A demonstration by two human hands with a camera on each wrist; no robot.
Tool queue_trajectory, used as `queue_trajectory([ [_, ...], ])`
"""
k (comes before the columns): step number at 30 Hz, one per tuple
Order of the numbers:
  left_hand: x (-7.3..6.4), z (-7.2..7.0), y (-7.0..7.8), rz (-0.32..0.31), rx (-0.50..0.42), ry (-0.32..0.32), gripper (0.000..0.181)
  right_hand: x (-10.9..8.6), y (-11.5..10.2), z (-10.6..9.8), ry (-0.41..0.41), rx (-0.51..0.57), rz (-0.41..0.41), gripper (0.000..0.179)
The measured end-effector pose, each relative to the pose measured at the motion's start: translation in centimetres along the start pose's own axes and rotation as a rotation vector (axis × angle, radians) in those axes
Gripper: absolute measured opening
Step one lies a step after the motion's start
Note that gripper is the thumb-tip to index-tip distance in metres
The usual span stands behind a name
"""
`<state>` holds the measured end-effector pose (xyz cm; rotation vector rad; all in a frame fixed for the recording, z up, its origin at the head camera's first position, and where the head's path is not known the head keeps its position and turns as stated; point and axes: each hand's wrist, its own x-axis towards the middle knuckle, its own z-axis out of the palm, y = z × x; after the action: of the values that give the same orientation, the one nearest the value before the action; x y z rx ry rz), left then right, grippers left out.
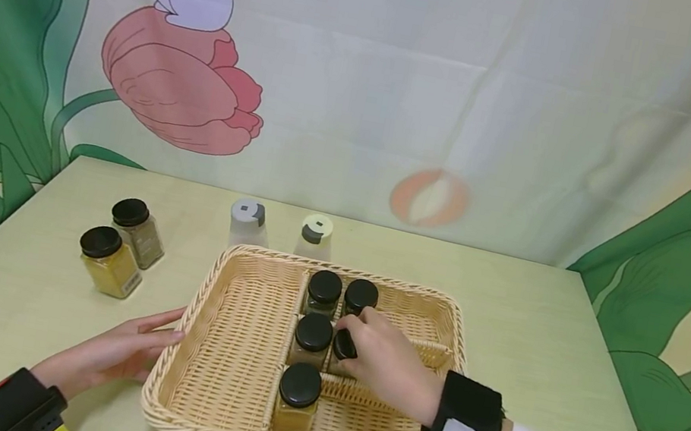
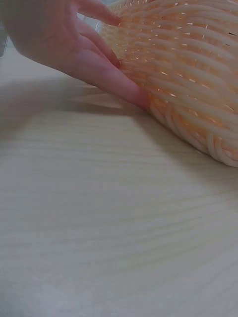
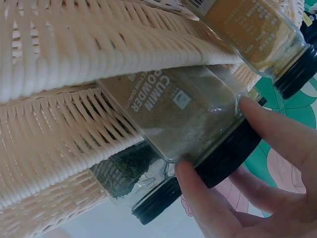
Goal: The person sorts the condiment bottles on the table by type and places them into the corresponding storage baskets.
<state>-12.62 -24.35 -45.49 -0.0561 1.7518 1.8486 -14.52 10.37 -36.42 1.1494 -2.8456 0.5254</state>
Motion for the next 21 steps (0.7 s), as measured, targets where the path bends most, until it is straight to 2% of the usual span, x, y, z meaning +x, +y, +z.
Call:
queue_trajectory([
  [21, -0.11, 0.06, 0.1, -0.002, -0.001, 0.001, 0.067, 0.16, 0.4, 0.39, -0.028, 0.023, 0.058, 0.041],
])
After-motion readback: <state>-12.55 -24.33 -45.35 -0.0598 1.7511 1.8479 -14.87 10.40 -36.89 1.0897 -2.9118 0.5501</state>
